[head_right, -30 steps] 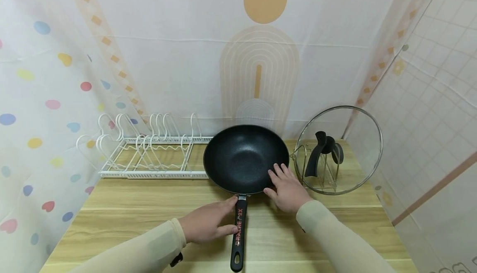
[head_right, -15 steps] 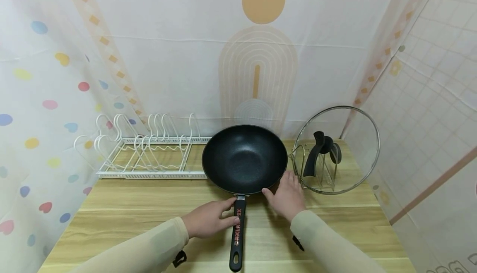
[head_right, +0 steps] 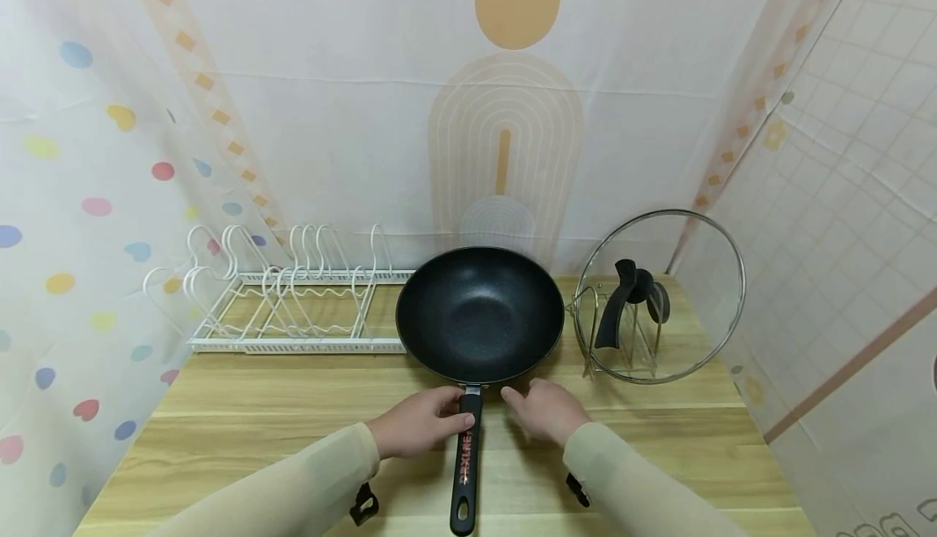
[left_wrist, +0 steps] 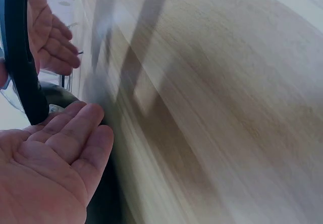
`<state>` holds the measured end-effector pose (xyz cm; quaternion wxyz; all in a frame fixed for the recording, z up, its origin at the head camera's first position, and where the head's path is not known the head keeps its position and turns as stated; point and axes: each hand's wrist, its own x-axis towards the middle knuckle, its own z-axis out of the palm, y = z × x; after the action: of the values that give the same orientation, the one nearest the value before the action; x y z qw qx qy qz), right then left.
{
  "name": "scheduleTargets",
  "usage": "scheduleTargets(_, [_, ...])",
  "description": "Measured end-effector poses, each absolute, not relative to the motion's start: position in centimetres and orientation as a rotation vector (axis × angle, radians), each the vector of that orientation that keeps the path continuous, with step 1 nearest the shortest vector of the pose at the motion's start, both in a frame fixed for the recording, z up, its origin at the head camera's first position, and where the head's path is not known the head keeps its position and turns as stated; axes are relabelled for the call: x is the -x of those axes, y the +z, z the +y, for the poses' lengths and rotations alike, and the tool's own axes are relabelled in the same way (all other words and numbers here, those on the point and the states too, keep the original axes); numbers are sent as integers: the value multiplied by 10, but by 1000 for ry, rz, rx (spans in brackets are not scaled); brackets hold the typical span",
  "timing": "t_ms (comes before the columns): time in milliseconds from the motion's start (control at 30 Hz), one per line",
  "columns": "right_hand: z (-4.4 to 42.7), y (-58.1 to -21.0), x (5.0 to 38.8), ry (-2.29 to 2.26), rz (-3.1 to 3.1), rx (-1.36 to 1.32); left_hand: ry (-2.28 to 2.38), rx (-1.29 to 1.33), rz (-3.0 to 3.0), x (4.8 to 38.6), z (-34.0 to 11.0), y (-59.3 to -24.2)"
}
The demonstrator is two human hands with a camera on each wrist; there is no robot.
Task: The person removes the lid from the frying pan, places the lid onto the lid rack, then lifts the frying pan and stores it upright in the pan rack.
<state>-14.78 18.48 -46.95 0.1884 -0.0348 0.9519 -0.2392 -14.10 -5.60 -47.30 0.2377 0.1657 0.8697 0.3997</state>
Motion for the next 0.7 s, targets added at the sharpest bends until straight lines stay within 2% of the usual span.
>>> scheduleTargets(700, [162, -471, 115, -1100, 2328, 399, 1201, -355, 2361, 152, -47, -486])
